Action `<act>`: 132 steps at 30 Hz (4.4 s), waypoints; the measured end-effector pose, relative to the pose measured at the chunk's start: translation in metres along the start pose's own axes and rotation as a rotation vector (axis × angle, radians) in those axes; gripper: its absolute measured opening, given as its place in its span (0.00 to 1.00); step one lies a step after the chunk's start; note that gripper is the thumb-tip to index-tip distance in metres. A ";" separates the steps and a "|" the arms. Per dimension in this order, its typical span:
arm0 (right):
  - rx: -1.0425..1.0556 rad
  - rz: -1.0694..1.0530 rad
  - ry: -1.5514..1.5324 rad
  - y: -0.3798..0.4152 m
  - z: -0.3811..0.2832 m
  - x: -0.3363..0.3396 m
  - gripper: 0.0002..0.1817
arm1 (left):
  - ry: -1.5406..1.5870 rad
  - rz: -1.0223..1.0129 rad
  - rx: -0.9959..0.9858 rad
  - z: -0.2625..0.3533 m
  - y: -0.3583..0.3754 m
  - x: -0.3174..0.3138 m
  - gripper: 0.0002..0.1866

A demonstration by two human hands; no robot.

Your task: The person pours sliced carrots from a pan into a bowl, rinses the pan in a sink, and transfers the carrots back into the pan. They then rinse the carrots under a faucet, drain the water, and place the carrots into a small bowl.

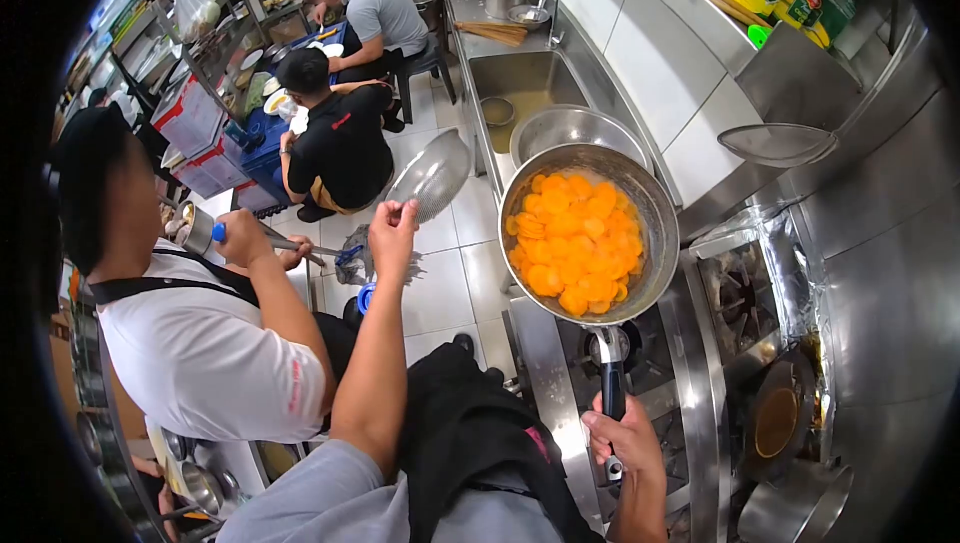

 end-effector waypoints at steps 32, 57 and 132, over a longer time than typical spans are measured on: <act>-0.069 0.397 -0.033 -0.257 -0.173 -0.103 0.15 | 0.876 -0.907 1.277 -0.089 -0.216 -0.371 0.31; -0.027 0.269 -0.131 -0.415 -0.210 -0.124 0.11 | -0.344 -0.462 -0.274 -0.016 -0.531 -0.397 0.22; 0.152 0.820 1.203 -0.458 -0.274 -0.111 0.11 | -0.127 -1.344 0.150 0.009 -0.335 -0.482 0.42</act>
Point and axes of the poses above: each hand's wrist, its own y-axis away from the middle knuckle, its own x-axis out of the back of the hand, z = x × y, the point moved 9 cm from there along -y, towards the middle knuckle, and after that the axes turned 8 degrees about -y, right-handed, at the moved point
